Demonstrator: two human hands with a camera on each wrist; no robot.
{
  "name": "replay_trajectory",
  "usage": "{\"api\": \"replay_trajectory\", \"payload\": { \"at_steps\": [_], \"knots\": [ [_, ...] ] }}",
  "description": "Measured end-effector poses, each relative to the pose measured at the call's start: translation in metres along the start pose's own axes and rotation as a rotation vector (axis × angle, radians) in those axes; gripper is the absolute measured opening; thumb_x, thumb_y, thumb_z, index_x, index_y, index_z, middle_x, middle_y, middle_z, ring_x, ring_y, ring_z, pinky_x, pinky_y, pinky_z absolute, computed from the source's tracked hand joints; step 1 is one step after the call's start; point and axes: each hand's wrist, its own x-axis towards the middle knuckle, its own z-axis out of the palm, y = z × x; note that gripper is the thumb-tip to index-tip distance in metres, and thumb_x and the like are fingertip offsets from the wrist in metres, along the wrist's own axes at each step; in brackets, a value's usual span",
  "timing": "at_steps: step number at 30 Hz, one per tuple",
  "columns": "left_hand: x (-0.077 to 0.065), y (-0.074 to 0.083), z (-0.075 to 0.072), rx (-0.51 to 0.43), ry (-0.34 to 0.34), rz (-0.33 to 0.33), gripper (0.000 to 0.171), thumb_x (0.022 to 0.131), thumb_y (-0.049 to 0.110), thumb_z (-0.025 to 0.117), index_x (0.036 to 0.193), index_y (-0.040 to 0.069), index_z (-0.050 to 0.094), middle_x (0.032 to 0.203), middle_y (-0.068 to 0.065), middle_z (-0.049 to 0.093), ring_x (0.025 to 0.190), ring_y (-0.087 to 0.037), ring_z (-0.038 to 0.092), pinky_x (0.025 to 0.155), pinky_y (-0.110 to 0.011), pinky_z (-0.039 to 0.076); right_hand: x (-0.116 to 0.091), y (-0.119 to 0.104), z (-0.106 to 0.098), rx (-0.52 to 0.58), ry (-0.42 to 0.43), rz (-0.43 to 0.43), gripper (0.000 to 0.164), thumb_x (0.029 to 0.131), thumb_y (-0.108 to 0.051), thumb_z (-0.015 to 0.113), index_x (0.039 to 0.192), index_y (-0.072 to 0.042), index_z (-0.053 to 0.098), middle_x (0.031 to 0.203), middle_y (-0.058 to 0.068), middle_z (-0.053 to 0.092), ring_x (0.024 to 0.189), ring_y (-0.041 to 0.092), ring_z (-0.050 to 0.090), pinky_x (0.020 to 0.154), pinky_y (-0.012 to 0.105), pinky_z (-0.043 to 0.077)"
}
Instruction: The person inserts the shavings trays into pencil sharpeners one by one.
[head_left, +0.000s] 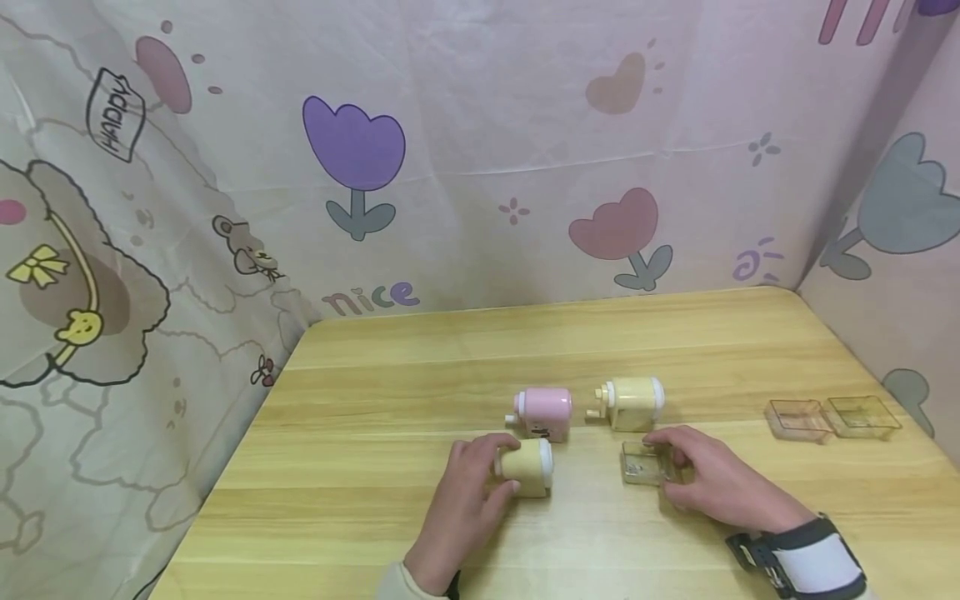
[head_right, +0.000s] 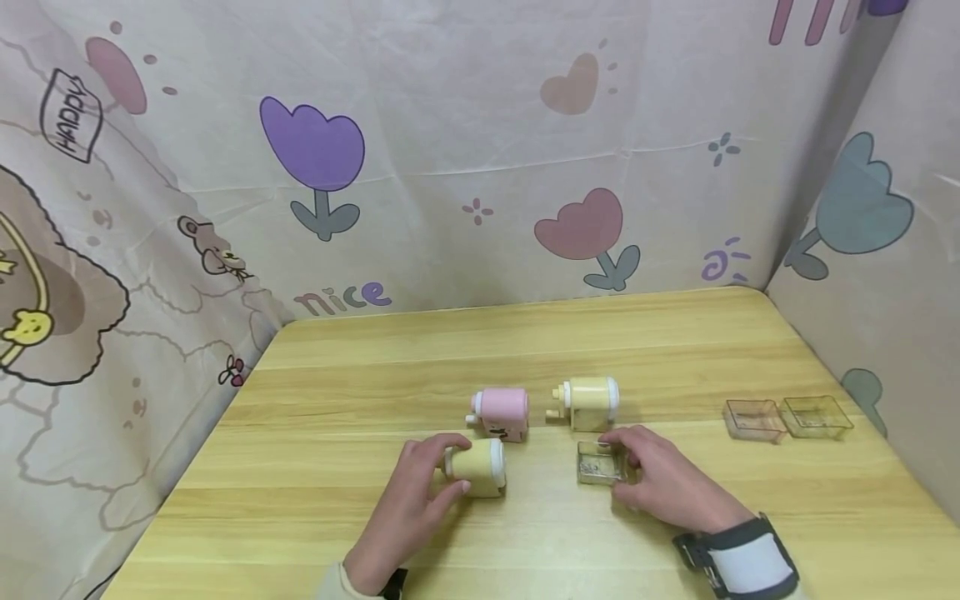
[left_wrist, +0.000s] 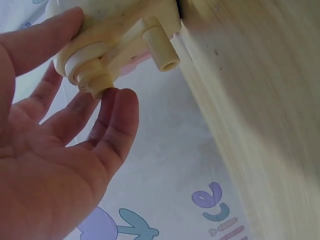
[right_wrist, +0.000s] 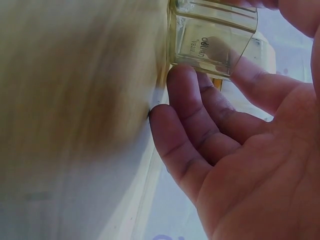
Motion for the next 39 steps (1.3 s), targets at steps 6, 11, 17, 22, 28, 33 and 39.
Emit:
{"api": "replay_trajectory", "payload": {
  "at_steps": [6,11,17,22,28,33,39],
  "knots": [
    [0.000,0.001,0.004,0.021,0.011,-0.005,0.050,0.080,0.020,0.074,0.124,0.027,0.053,0.127,0.009,0.056,0.099,-0.011,0.042,0.079,-0.029,0.045,0.002,0.000,-0.001,-0.002,0.002,-0.020,0.061,0.071,-0.018,0.075,0.128,-0.011,0.055,0.110,-0.004,0.055,0.087,0.012,0.048,0.073,0.030,0.046],
    [0.000,0.001,0.004,0.034,-0.012,-0.014,0.051,0.080,0.025,0.073,0.126,0.026,0.051,0.127,0.009,0.055,0.098,-0.011,0.043,0.080,-0.030,0.044,0.002,0.001,0.001,-0.001,-0.006,-0.009,0.061,0.071,-0.017,0.075,0.128,-0.011,0.055,0.110,-0.003,0.055,0.087,0.011,0.047,0.073,0.029,0.046],
    [-0.002,0.003,0.003,0.007,-0.049,-0.035,0.056,0.081,0.029,0.072,0.131,0.024,0.048,0.131,0.008,0.052,0.109,-0.013,0.044,0.092,-0.037,0.044,0.002,0.001,0.002,0.003,-0.010,-0.009,0.060,0.070,-0.016,0.075,0.127,-0.012,0.056,0.108,-0.004,0.055,0.087,0.012,0.048,0.074,0.029,0.047],
    [-0.001,0.003,0.006,-0.026,-0.031,0.003,0.068,0.081,0.021,0.071,0.142,0.027,0.041,0.139,0.006,0.047,0.121,-0.018,0.043,0.098,-0.042,0.042,0.002,0.000,0.002,0.006,-0.016,-0.014,0.061,0.070,-0.019,0.077,0.127,-0.014,0.056,0.109,-0.005,0.055,0.089,0.011,0.049,0.075,0.030,0.048],
    [-0.002,0.003,0.010,0.012,-0.038,0.059,0.062,0.085,0.016,0.067,0.142,0.029,0.045,0.138,0.000,0.049,0.121,-0.021,0.046,0.096,-0.042,0.044,0.001,-0.002,0.006,0.051,-0.010,-0.029,0.062,0.070,-0.019,0.078,0.127,-0.014,0.055,0.111,-0.004,0.056,0.090,0.010,0.050,0.076,0.030,0.049],
    [-0.003,0.002,0.011,0.036,-0.044,0.070,0.060,0.087,0.017,0.066,0.142,0.029,0.045,0.139,-0.002,0.048,0.120,-0.021,0.048,0.096,-0.039,0.045,0.001,-0.005,0.008,0.094,0.004,-0.055,0.059,0.071,-0.024,0.079,0.125,-0.013,0.056,0.107,-0.004,0.056,0.089,0.010,0.050,0.075,0.029,0.048],
    [-0.003,0.004,0.009,0.039,-0.070,0.039,0.062,0.087,0.017,0.066,0.143,0.031,0.043,0.141,-0.001,0.047,0.122,-0.021,0.048,0.096,-0.039,0.045,0.003,-0.007,0.010,0.091,0.011,-0.104,0.059,0.074,-0.029,0.079,0.126,-0.014,0.056,0.108,-0.004,0.056,0.090,0.008,0.050,0.076,0.030,0.049]
  ]
}}
